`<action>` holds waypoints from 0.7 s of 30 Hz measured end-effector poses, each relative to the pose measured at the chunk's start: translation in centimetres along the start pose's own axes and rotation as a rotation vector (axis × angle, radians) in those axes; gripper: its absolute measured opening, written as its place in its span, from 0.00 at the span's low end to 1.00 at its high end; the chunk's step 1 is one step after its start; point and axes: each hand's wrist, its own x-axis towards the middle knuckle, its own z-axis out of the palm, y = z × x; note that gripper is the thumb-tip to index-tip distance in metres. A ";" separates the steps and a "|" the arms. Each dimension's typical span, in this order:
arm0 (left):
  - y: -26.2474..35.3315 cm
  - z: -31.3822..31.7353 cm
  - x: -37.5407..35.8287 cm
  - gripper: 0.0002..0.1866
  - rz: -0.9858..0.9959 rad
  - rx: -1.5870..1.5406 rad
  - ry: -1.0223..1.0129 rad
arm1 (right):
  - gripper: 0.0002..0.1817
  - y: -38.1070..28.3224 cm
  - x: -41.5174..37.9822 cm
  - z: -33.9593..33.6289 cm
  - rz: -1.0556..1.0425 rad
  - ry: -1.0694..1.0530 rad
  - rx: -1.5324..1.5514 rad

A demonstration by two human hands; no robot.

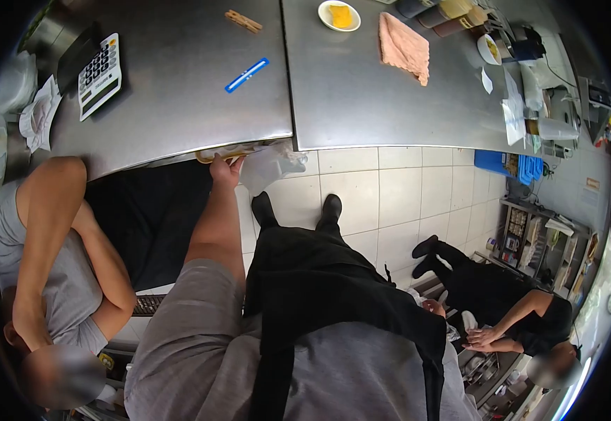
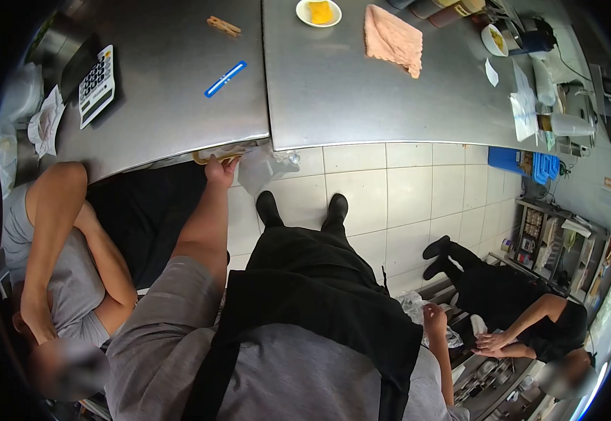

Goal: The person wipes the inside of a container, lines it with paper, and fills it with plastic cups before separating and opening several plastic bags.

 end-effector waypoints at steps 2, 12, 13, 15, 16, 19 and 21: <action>0.4 0.0 0.2 0.31 -0.065 -0.012 -0.032 | 0.12 -0.4 0.0 0.9 0.019 0.012 0.049; -8.2 -2.6 -13.9 0.20 0.884 1.347 0.307 | 0.13 -15.6 8.6 1.6 -0.336 -0.015 0.275; -9.2 -0.8 -17.3 0.19 0.856 1.219 -0.043 | 0.15 -18.1 9.8 1.1 -0.409 -0.044 0.334; -9.6 4.8 -25.3 0.21 0.745 1.249 -0.686 | 0.18 -25.1 11.0 -2.6 -0.578 -0.088 0.435; -9.7 7.8 -29.0 0.24 0.667 1.416 -0.992 | 0.18 -27.7 11.4 -3.5 -0.709 -0.066 0.504; -12.8 14.2 -33.8 0.33 0.598 1.761 -1.405 | 0.15 -33.4 10.2 -11.0 -0.940 -0.198 0.815; -15.3 16.4 -34.8 0.28 0.395 1.642 -1.502 | 0.13 -32.8 10.6 -14.4 -0.995 -0.227 1.001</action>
